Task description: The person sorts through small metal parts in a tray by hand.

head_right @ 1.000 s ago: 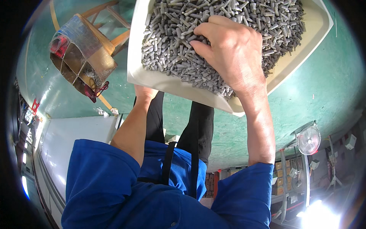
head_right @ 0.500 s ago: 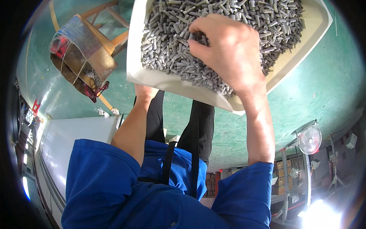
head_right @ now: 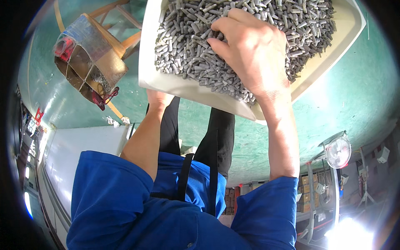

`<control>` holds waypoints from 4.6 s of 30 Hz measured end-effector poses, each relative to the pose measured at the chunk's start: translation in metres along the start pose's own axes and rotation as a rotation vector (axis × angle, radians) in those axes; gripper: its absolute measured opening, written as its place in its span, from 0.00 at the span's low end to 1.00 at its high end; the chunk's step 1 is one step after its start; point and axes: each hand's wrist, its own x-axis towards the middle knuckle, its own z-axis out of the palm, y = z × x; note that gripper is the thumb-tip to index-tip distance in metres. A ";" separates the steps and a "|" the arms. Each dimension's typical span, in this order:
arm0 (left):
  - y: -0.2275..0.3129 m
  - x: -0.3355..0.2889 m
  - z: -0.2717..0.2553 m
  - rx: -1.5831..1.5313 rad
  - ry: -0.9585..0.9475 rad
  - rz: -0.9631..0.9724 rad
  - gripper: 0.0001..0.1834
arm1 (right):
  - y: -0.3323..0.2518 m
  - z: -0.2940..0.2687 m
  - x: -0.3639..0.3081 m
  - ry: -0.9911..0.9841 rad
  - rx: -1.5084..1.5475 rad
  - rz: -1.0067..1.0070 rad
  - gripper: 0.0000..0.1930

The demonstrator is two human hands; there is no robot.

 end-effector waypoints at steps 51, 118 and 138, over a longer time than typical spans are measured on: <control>-0.031 -0.012 -0.003 -0.103 -0.056 -0.137 0.07 | -0.068 0.053 0.007 -0.093 0.015 -0.217 0.08; -0.032 -0.029 -0.033 -0.100 -0.062 -0.143 0.08 | -0.077 0.006 -0.005 -0.007 0.202 0.012 0.15; 0.169 -0.086 -0.303 -2.049 -0.299 -0.247 0.24 | 0.003 -0.181 -0.142 0.586 0.305 0.846 0.12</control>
